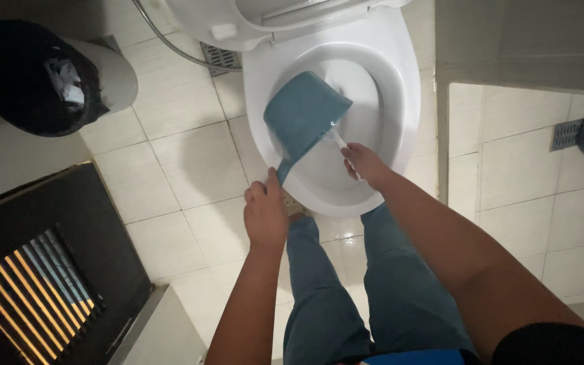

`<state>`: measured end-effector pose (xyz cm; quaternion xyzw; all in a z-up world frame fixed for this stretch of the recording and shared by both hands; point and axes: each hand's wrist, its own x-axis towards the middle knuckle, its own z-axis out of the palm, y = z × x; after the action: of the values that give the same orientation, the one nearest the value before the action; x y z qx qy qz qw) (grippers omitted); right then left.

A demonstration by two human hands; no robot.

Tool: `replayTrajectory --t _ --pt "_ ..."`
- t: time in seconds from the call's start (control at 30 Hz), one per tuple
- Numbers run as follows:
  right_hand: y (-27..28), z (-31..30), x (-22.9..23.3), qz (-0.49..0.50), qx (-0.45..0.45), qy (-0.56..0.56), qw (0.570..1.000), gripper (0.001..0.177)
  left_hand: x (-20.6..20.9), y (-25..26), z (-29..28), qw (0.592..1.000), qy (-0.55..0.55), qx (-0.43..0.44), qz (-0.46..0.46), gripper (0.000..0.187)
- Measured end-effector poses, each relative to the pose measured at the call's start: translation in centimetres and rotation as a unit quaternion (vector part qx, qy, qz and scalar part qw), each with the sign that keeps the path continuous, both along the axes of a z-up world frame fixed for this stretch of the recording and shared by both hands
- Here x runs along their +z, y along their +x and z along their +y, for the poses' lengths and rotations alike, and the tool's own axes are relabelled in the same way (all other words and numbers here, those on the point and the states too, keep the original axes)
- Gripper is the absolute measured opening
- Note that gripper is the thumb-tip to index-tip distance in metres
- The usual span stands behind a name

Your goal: The person pours water from a blue plastic scoop into the toilet bowl and scrubs the interior with a white toilet brush. They repeatedly rinse the brush in the bowl and continue scrubbing different areas of the toilet.

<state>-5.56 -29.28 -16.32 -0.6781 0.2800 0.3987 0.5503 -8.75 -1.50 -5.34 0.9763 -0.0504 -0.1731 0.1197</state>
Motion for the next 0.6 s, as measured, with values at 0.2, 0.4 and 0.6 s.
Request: replayTrajectory --t 0.2,0.4,0.6 --pt "0.1 -0.2 1.5 0.033 -0.047 -0.003 0.998 0.049 3.3 1.8 -1.1 0.994 -0.05 0.084 0.037 0.051" --pt "-6.0 -2.6 -11.9 0.049 0.162 -0.106 0.98 0.05 2.9 1.4 -1.5 0.951 -0.192 0.202 0.133 0.048" --pt "-0.9 -0.9 -14.0 -0.107 0.319 -0.249 0.908 0.031 3.9 2.0 -1.7 0.922 -0.217 0.261 0.185 0.051"
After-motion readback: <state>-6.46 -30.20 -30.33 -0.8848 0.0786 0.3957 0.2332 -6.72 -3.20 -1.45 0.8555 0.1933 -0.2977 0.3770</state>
